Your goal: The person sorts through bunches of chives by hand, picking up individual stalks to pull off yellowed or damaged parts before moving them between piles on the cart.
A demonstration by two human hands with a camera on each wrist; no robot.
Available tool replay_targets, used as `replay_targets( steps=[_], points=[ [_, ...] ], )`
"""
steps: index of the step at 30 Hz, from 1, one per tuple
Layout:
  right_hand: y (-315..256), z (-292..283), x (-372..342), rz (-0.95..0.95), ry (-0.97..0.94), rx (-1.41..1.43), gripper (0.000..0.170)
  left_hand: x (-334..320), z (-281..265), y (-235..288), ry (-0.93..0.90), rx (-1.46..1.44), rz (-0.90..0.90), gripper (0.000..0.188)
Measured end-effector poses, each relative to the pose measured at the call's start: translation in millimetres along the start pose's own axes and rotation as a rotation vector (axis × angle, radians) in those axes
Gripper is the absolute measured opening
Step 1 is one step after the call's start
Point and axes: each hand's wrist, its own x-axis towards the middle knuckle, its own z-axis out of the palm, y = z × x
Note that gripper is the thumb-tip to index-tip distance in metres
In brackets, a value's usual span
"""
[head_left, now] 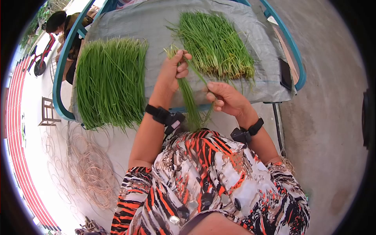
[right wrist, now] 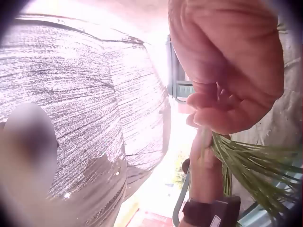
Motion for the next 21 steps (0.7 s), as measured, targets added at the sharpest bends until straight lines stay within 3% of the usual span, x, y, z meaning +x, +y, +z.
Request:
replay_targets(
  steps=[7,15,21],
  points=[
    [20.3,-19.6,-4.9,0.069,0.037,-0.011,0.022,24.4,-77.0,-7.8,-0.17,-0.48,-0.072,0.016],
    [37.3,-32.4,-28.7,0.131,0.117,-0.101,0.02,24.4,-94.8,0.8,-0.237,-0.577,-0.135,0.018],
    [48.4,-31.7,-30.8,0.153,0.074,-0.179,0.02,23.8,-99.6,5.1,-0.251,-0.59,-0.119,0.018]
  ],
)
